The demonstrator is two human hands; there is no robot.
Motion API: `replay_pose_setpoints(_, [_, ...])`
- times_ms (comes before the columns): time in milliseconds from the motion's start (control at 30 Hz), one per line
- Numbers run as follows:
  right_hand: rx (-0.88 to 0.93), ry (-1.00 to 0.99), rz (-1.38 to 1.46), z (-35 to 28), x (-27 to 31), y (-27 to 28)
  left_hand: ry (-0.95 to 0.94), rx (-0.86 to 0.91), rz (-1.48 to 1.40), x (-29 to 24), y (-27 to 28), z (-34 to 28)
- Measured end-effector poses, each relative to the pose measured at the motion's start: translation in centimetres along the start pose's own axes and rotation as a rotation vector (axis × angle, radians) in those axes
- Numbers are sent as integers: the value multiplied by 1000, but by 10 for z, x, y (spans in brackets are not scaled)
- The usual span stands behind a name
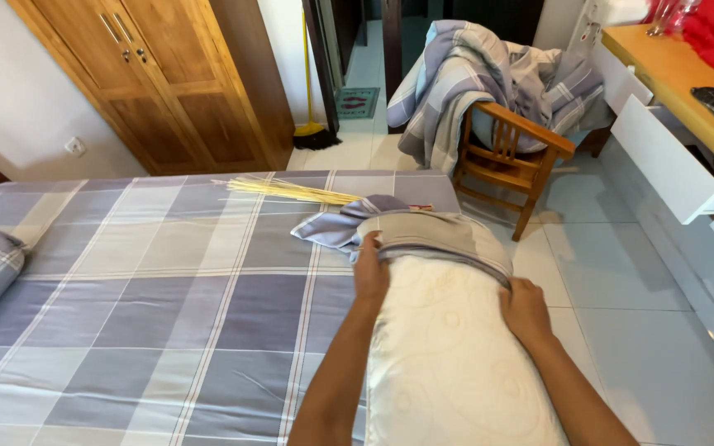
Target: The person uses a straw broom to sweep a white pillow placed on a bed. Afterward, they pick up a grey and white checkered pillowcase from a nearby chair and put it onto the pillow, adjusting the fabric to fit.
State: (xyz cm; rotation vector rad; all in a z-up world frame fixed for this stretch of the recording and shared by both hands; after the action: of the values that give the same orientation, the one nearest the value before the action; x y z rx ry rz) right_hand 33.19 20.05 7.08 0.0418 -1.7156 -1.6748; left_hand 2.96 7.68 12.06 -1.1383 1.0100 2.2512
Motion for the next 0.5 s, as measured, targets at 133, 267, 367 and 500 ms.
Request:
replay_pose_setpoints(133, [-129, 401, 154, 20, 112, 27, -135, 0, -159, -23, -48, -31])
replay_pose_setpoints(267, [-176, 373, -40, 22, 153, 29, -84, 92, -169, -57, -34, -81])
replay_pose_setpoints(367, [-347, 474, -90, 10, 162, 31, -88, 134, -198, -51, -15, -95])
replay_pose_setpoints(500, [-259, 543, -80, -7, 163, 7, 5, 183, -87, -51, 11, -93])
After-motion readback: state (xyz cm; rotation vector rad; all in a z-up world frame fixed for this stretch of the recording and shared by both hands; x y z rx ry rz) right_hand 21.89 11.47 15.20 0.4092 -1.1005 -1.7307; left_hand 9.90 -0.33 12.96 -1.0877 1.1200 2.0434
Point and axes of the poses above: each hand's wrist, its own z-axis towards the middle knuckle, its own y-axis out of the back of the hand, x = y × z, the point moved 4 cm from there along z, towards the middle knuckle, and after that the axes turned 12 degrees about x, right-handed, at the moved point
